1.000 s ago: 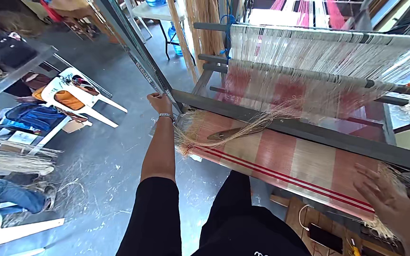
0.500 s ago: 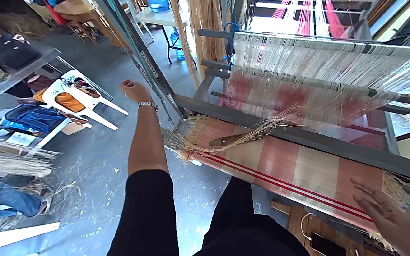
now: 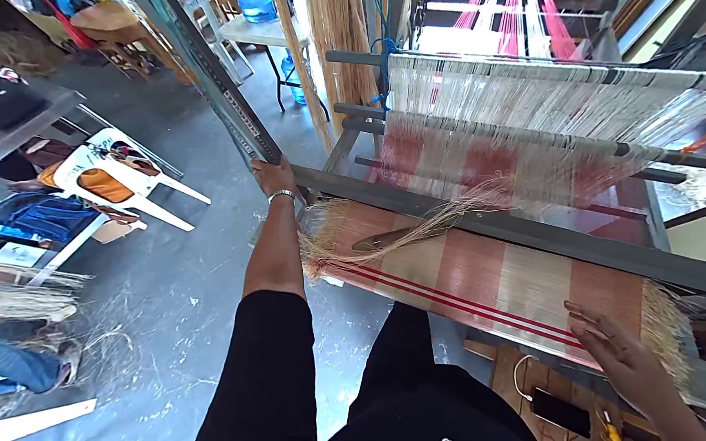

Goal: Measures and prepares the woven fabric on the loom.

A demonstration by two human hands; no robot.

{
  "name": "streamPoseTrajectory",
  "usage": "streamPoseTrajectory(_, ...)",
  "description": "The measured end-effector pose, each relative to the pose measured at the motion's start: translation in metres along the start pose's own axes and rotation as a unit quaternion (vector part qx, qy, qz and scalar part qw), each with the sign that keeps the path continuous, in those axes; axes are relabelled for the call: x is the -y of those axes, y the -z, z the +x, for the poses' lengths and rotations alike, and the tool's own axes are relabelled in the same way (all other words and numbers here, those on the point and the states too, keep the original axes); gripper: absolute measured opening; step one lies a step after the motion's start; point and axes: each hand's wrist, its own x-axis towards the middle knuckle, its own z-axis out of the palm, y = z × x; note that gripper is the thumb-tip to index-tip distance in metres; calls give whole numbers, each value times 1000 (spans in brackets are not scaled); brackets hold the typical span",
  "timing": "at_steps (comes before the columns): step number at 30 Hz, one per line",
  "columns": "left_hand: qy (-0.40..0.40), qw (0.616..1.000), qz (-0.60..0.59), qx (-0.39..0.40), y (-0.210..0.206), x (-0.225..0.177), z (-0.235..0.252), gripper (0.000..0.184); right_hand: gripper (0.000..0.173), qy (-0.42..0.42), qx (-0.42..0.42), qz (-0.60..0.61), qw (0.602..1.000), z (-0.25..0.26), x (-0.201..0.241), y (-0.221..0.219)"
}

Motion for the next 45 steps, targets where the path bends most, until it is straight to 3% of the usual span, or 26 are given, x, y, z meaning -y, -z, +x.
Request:
streamPoseTrajectory(4, -29, 998, 49, 41, 17, -9, -20, 54, 51, -20, -12, 11, 1000, -15, -6, -1)
streamPoseTrajectory(7, -118, 982, -120, 82, 33, -2, -87, 55, 48, -22, -13, 20, 999, -20, -8, -13)
streamPoseTrajectory(10, -184, 919, -297, 184, 45, 1, -200, 63, 40, -28, 30, 50, 998, -14, 10, -43)
streamPoseTrajectory(12, -221, 879, -364, 214, 46, -6, -263, 58, 37, -16, 97, 85, 992, -5, 31, -69)
streamPoseTrajectory(16, -247, 817, -433, 291, 33, -8, -351, 52, 51, 26, 241, 211, 947, 8, 72, -133)
streamPoseTrajectory(18, -251, 811, -411, 333, 18, 2, -379, 50, 62, -36, 269, 321, 907, 9, 87, -156)
streamPoseTrajectory(21, -294, 818, -312, 382, -1, 31, -419, 52, 66, -231, 203, 446, 840, 7, 98, -176)
streamPoseTrajectory(23, -351, 793, -311, 388, -8, 43, -429, 46, 59, -302, 133, 486, 809, 7, 87, -181)
streamPoseTrajectory(26, -428, 729, -341, 410, -12, 52, -431, 24, 37, -310, 37, 506, 804, 9, 70, -174)
streamPoseTrajectory(30, -507, 683, -308, 427, -18, 66, -426, 16, 35, -298, 38, 536, 789, 18, 69, -161)
streamPoseTrajectory(34, -522, 681, -301, 416, -22, 71, -428, 1, 26, -295, -10, 544, 785, 19, 66, -164)
streamPoseTrajectory(35, -526, 681, -301, 411, -21, 70, -429, 2, 25, -284, -10, 523, 804, 20, 61, -164)
streamPoseTrajectory(38, -532, 682, -303, 400, -16, 68, -429, 4, 38, -206, 61, 348, 913, 28, 36, -165)
streamPoseTrajectory(39, -533, 685, -298, 397, -15, 68, -429, 5, 41, -185, 92, 307, 929, 33, 29, -164)
streamPoseTrajectory(40, -532, 692, -289, 393, -14, 68, -427, 8, 41, -176, 113, 304, 929, 37, 26, -164)
streamPoseTrajectory(43, -526, 710, -259, 390, -20, 74, -424, 12, 31, -203, 135, 411, 878, 53, 29, -160)
streamPoseTrajectory(45, -522, 711, -255, 397, -26, 78, -423, 14, 27, -228, 151, 396, 877, 59, 30, -158)
